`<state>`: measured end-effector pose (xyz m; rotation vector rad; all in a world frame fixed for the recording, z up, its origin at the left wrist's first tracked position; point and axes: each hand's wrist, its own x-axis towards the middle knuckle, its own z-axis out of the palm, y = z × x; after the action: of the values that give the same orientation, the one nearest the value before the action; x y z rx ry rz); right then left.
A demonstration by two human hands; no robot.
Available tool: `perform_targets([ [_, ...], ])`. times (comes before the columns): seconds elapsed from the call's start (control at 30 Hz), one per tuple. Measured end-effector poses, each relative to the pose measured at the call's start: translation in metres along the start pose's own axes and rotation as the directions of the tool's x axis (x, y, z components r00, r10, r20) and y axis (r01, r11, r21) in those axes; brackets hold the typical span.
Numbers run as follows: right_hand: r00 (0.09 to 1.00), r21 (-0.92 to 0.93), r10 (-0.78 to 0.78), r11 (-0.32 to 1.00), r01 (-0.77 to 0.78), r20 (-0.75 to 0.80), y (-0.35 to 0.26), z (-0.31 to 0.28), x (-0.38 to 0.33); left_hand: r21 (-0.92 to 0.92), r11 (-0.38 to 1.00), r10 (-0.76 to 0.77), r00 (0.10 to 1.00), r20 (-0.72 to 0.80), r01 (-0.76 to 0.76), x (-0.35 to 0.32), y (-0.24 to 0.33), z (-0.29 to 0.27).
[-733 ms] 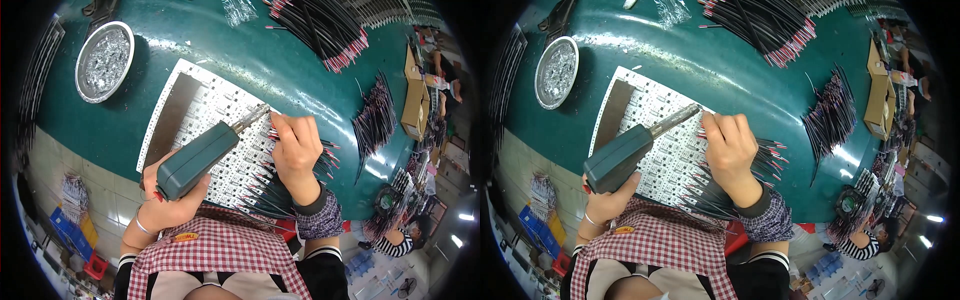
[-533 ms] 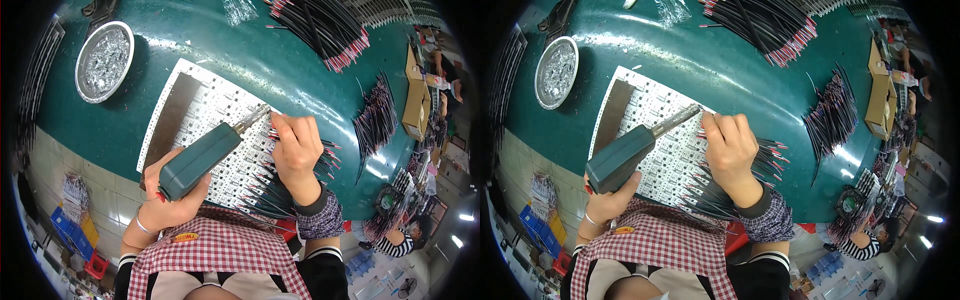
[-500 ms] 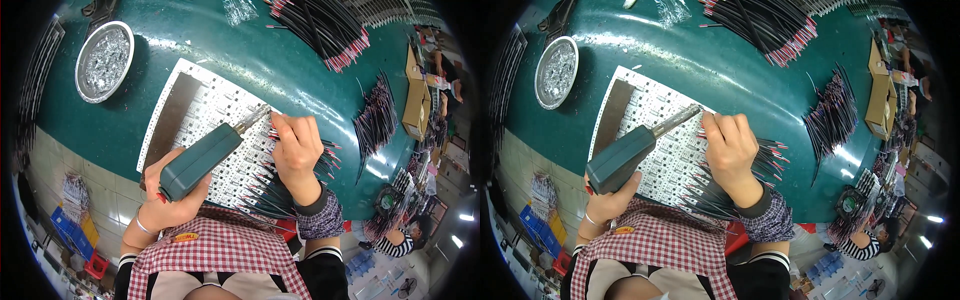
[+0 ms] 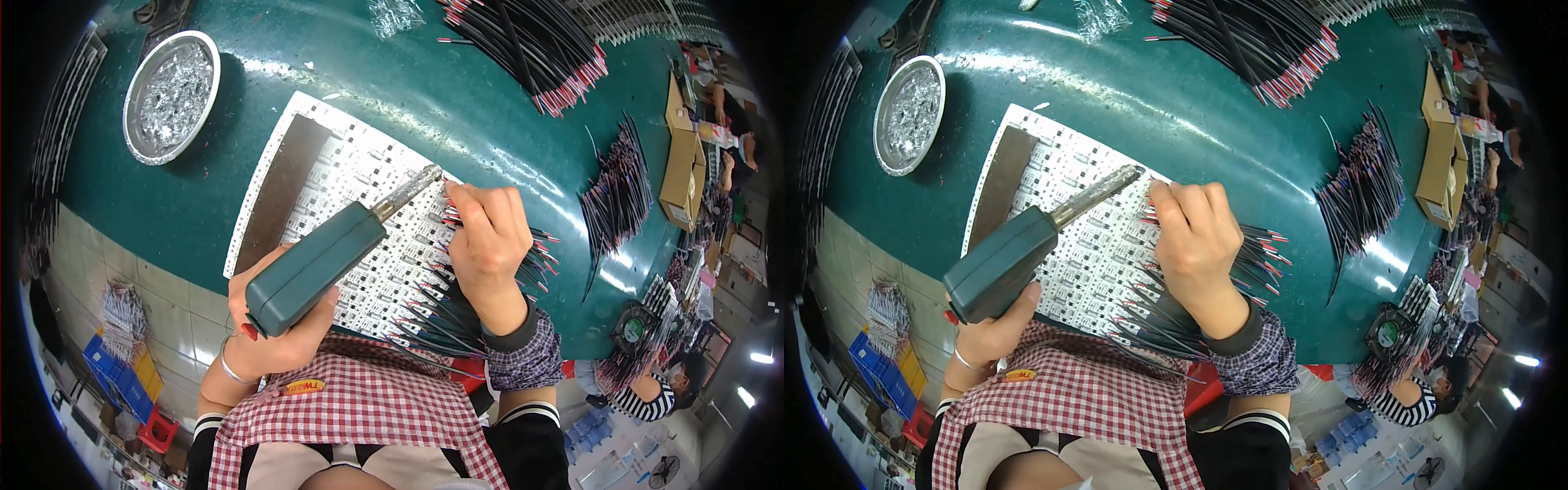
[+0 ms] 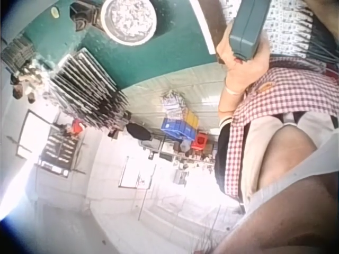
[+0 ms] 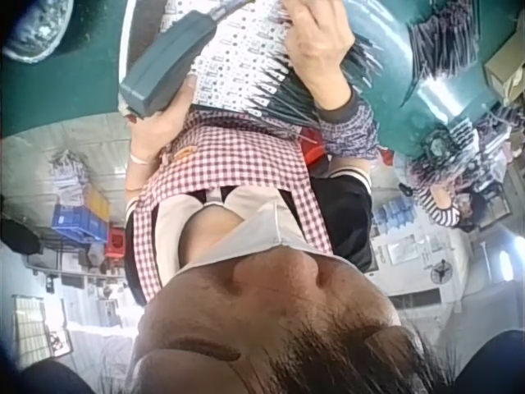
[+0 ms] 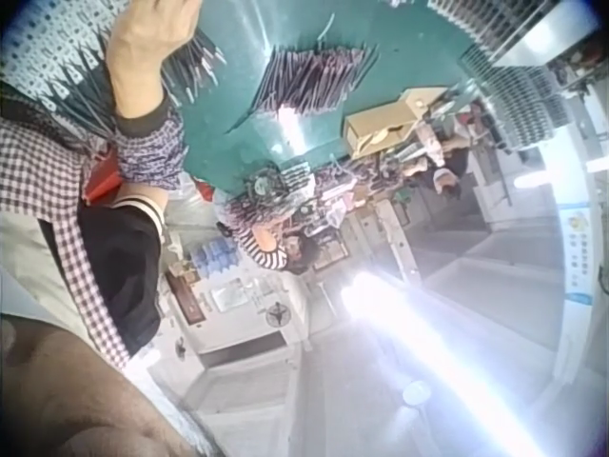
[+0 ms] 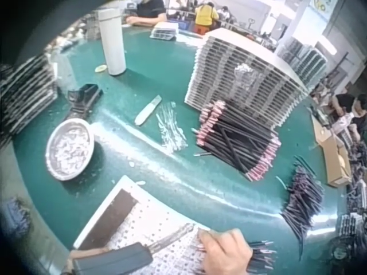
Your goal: The person places a finished circuit board onto a stack, positions a new circuit board on the workbench, and solders wires onto it using a soldering tool.
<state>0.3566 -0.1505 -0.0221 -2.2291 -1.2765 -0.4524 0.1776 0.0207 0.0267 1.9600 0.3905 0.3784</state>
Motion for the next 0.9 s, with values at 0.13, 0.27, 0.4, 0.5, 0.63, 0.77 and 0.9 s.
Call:
perform_targets([
  [0.13, 0.999, 0.049, 0.023, 0.998, -0.025, 0.022, 0.001, -0.004, 0.002, 0.021, 1.000, 0.011, 0.999, 0.053, -0.012, -0.001, -0.001, -0.003],
  [0.27, 0.999, 0.068, 0.036, 0.997, -0.038, 0.036, -0.001, -0.004, 0.004, 0.044, 0.999, -0.022, 0.995, 0.095, 0.018, -0.002, -0.002, -0.004],
  [0.4, 0.996, 0.114, 0.071, 0.990, -0.077, 0.054, -0.003, -0.005, 0.003, 0.017, 0.998, -0.061, 0.993, 0.103, 0.060, -0.002, -0.003, -0.004],
  [0.5, 0.996, 0.121, 0.070, 0.990, -0.077, 0.059, -0.003, -0.004, 0.003, 0.032, 0.997, -0.079, 0.992, 0.093, 0.077, -0.003, -0.003, -0.003],
  [0.63, 0.998, 0.090, 0.047, 0.995, -0.051, 0.042, -0.002, -0.003, 0.003, 0.210, 0.929, 0.273, 0.947, 0.169, -0.305, -0.002, -0.009, -0.007],
  [0.77, 0.999, 0.063, 0.028, 0.998, -0.031, 0.038, -0.004, -0.004, 0.002, 0.070, 0.994, 0.078, 0.995, 0.057, -0.082, -0.007, -0.004, -0.004],
  [0.9, 0.999, 0.067, 0.025, 0.997, -0.027, 0.033, -0.004, -0.004, 0.002, -0.024, 0.998, -0.053, 0.998, 0.039, 0.054, -0.007, -0.001, -0.003],
])
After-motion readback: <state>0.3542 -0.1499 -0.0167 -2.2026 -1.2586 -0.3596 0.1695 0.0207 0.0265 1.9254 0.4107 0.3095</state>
